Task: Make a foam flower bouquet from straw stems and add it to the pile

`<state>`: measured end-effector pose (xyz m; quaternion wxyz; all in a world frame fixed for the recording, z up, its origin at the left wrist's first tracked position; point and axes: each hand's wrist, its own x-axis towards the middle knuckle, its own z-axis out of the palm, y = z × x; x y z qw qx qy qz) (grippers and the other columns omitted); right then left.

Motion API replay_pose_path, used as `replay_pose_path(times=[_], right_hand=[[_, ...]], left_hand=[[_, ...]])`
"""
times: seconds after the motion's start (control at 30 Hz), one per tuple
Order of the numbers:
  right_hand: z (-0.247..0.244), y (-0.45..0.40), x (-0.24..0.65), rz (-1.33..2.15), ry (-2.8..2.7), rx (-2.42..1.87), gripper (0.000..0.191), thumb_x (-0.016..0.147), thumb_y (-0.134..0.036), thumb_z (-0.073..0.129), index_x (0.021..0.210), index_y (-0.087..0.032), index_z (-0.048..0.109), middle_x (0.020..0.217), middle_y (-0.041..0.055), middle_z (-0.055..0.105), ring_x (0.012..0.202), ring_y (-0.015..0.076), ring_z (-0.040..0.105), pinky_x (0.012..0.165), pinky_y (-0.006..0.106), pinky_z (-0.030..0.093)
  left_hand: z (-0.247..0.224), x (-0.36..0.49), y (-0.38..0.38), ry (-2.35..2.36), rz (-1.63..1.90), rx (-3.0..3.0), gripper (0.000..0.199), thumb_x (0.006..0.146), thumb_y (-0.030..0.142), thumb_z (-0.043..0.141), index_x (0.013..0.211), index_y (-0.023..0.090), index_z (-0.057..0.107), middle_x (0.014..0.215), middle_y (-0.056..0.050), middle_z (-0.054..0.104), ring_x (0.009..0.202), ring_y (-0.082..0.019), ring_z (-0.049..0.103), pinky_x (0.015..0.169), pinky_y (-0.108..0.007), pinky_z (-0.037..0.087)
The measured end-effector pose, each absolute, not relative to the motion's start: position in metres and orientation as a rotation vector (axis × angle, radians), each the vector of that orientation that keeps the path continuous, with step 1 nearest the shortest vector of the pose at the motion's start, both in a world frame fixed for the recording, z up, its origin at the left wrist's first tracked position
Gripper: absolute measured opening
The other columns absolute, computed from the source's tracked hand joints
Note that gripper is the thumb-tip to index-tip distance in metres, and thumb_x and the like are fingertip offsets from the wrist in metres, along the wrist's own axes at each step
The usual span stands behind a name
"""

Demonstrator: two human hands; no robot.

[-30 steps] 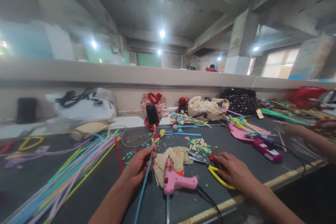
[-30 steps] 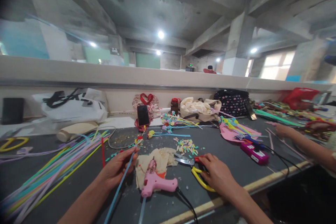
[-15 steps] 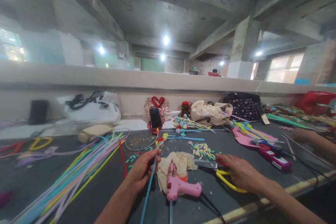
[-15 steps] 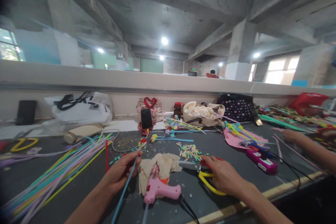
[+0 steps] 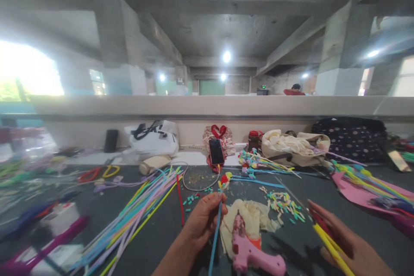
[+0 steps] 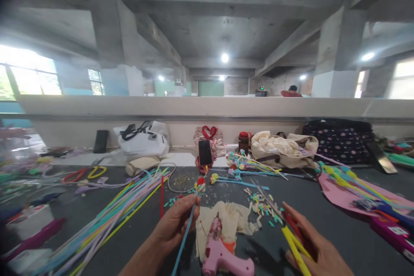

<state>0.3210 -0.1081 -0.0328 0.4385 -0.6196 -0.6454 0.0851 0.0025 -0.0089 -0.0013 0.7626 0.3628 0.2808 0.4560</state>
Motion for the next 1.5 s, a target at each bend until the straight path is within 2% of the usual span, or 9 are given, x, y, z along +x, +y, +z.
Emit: replay_pose_path(times=[0.13, 0.27, 0.43, 0.53, 0.73, 0.9, 1.07, 1.2, 1.5], right_hand=[[-0.016, -0.083, 0.273, 0.498, -1.427, -1.327, 0.059, 0.061, -0.033, 0.062, 0.117, -0.030, 0.042, 0.104, 0.0034, 0.062, 0.097, 0.0240, 0.056, 0.069, 0.022, 0.049], [0.007, -0.058, 0.228, 0.613, -1.417, -1.105, 0.055, 0.067, -0.027, 0.054, 0.118, -0.025, 0.034, 0.086, 0.0041, 0.059, 0.072, 0.0177, 0.057, 0.060, 0.024, 0.047], [0.031, -0.027, 0.191, 0.760, -1.543, -1.018, 0.062, 0.059, -0.017, 0.055, 0.115, -0.026, 0.030, 0.098, 0.0040, 0.053, 0.078, 0.0168, 0.054, 0.068, 0.028, 0.045], [0.033, -0.012, 0.180, 0.829, -1.635, -0.956, 0.062, 0.058, -0.015, 0.056, 0.114, -0.025, 0.032, 0.108, 0.0055, 0.051, 0.094, 0.0196, 0.052, 0.079, 0.030, 0.043], [0.015, -0.004, 0.183, 0.953, -1.648, -0.911, 0.064, 0.061, -0.017, 0.056, 0.118, -0.024, 0.029, 0.122, 0.0085, 0.046, 0.115, 0.0238, 0.039, 0.091, 0.035, 0.036], [0.008, -0.009, 0.189, 0.988, -1.730, -0.838, 0.062, 0.067, -0.022, 0.054, 0.125, -0.027, 0.030, 0.128, 0.0060, 0.042, 0.120, 0.0222, 0.032, 0.096, 0.035, 0.030], [0.000, -0.009, 0.188, 0.867, -1.801, -0.896, 0.060, 0.068, -0.020, 0.054, 0.124, -0.029, 0.035, 0.126, 0.0044, 0.044, 0.111, 0.0233, 0.043, 0.091, 0.035, 0.036], [-0.004, -0.008, 0.190, 0.659, -1.903, -1.003, 0.060, 0.066, -0.024, 0.055, 0.123, -0.030, 0.039, 0.107, 0.0041, 0.057, 0.093, 0.0229, 0.054, 0.081, 0.033, 0.043], [-0.005, -0.006, 0.190, 0.442, -2.002, -1.045, 0.062, 0.061, -0.033, 0.060, 0.121, -0.032, 0.042, 0.093, 0.0019, 0.058, 0.075, 0.0178, 0.055, 0.062, 0.023, 0.045]], left_hand=[[-0.001, 0.004, -0.011, 0.614, 0.998, 0.825, 0.023, 0.062, 0.033, 0.066, 0.067, 0.013, 0.057, 0.045, 0.003, 0.056, 0.028, 0.000, 0.037, 0.028, -0.010, 0.019], [-0.002, 0.006, -0.013, 0.634, 1.026, 0.856, 0.019, 0.065, 0.030, 0.065, 0.065, 0.013, 0.055, 0.048, 0.002, 0.059, 0.029, 0.000, 0.036, 0.030, -0.011, 0.019], [-0.003, 0.007, -0.008, 0.706, 1.023, 0.864, 0.023, 0.063, 0.033, 0.065, 0.061, 0.015, 0.052, 0.047, 0.004, 0.057, 0.029, 0.000, 0.033, 0.031, -0.013, 0.018], [-0.005, 0.005, -0.002, 0.788, 1.045, 0.915, 0.025, 0.061, 0.036, 0.066, 0.058, 0.015, 0.053, 0.042, 0.004, 0.054, 0.026, 0.000, 0.028, 0.030, -0.015, 0.014], [-0.009, 0.000, 0.004, 0.732, 1.196, 0.939, 0.028, 0.049, 0.036, 0.074, 0.057, 0.012, 0.061, 0.042, 0.000, 0.056, 0.040, -0.006, 0.043, 0.044, -0.016, 0.031], [-0.006, 0.002, 0.002, 0.804, 1.311, 0.984, 0.029, 0.048, 0.039, 0.073, 0.053, 0.014, 0.062, 0.041, 0.000, 0.056, 0.043, -0.008, 0.043, 0.047, -0.018, 0.033], [-0.001, 0.003, 0.001, 0.891, 1.397, 1.060, 0.028, 0.049, 0.038, 0.073, 0.042, 0.015, 0.058, 0.040, 0.002, 0.051, 0.042, -0.007, 0.041, 0.046, -0.017, 0.032], [0.003, 0.003, -0.002, 0.960, 1.393, 1.116, 0.022, 0.054, 0.033, 0.070, 0.046, 0.016, 0.059, 0.041, 0.002, 0.050, 0.042, -0.007, 0.039, 0.044, -0.018, 0.031], [0.001, 0.002, -0.001, 0.983, 1.383, 1.201, 0.027, 0.053, 0.039, 0.069, 0.044, 0.016, 0.059, 0.043, 0.002, 0.051, 0.045, -0.009, 0.040, 0.048, -0.020, 0.033]])
